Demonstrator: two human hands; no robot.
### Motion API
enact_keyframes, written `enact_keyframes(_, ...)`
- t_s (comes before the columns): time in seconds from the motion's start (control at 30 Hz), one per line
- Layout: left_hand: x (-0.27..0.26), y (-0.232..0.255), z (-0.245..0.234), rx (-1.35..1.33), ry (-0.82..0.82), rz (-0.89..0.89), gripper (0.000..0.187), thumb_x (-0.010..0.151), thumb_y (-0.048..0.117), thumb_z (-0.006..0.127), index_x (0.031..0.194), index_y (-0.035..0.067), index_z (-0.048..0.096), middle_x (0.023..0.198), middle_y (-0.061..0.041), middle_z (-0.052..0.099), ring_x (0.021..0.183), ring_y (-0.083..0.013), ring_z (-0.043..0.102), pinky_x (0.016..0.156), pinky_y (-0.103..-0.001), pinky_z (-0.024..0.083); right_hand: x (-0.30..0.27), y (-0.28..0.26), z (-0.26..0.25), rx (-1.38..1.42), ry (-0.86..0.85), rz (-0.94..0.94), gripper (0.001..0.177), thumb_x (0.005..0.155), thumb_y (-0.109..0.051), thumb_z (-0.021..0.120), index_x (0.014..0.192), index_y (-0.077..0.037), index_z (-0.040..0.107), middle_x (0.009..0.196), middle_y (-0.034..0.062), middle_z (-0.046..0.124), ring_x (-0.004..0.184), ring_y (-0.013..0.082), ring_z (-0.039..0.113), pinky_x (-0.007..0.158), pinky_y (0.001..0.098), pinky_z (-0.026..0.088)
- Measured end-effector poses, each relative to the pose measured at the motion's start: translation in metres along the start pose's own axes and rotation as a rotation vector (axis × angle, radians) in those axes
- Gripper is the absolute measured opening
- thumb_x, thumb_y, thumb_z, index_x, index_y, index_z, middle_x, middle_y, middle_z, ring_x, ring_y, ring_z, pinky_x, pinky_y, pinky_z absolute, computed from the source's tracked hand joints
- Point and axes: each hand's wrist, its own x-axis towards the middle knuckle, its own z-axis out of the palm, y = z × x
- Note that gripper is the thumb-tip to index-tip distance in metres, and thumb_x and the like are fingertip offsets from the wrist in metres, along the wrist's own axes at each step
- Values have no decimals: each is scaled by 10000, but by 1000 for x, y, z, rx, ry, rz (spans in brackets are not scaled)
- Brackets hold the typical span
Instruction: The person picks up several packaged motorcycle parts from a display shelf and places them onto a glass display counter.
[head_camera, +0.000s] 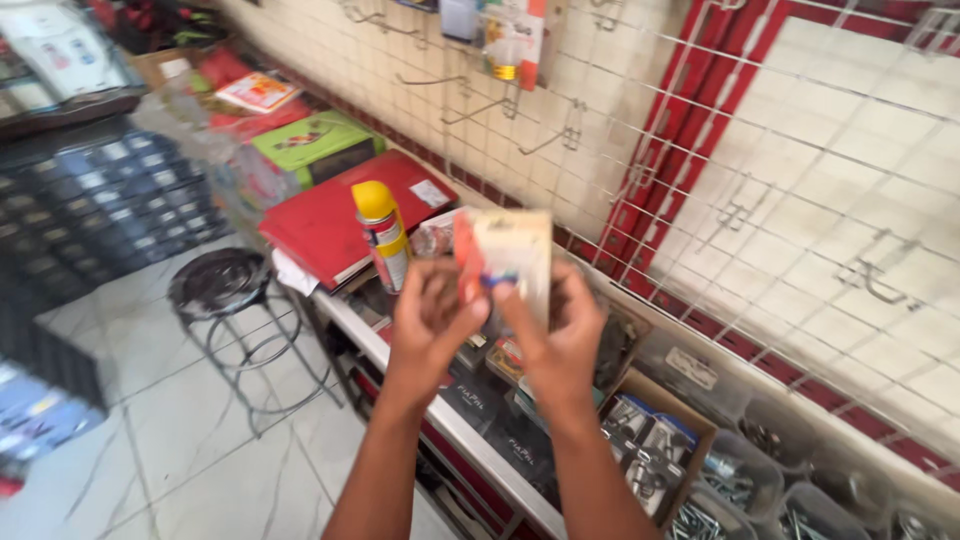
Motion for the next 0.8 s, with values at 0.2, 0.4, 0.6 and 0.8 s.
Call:
enact_keyframes(0.2,-87,-26,-29,119,314,44,321,928,39,700,1173,28,493,1152,-83,630,1104,-158,623,958,-310,499,-44,30,13,16,-241,155,304,837,-118,807,1086,-2,677,942,44,751,804,72,673,692,235,558)
enact_keyframes(0.4,-152,-17,-47,183,574,67,271,921,-3,670,1131,30,502,1119,-100,672,1049,-161,632,885,-313,509,-88,37,40,42,-432,224,358,801,-130,826,1106,10,701,933,52,766,806,75,686,695,241,570)
enact_keyframes(0.6,-197,1,-48,211,739,115,253,914,-6,683,1089,27,504,1107,-99,671,1052,-152,647,854,-319,546,-118,34,58,131,-627,301,368,812,-169,818,1116,3,703,931,56,775,818,84,699,701,252,571)
enact_keyframes(0.8,-264,34,-45,416,884,154,277,919,-31,712,1113,9,519,1084,-106,675,984,-136,644,840,-303,549,-165,29,72,198,-862,297,376,842,-162,797,1164,-2,687,960,48,773,853,95,703,744,263,577)
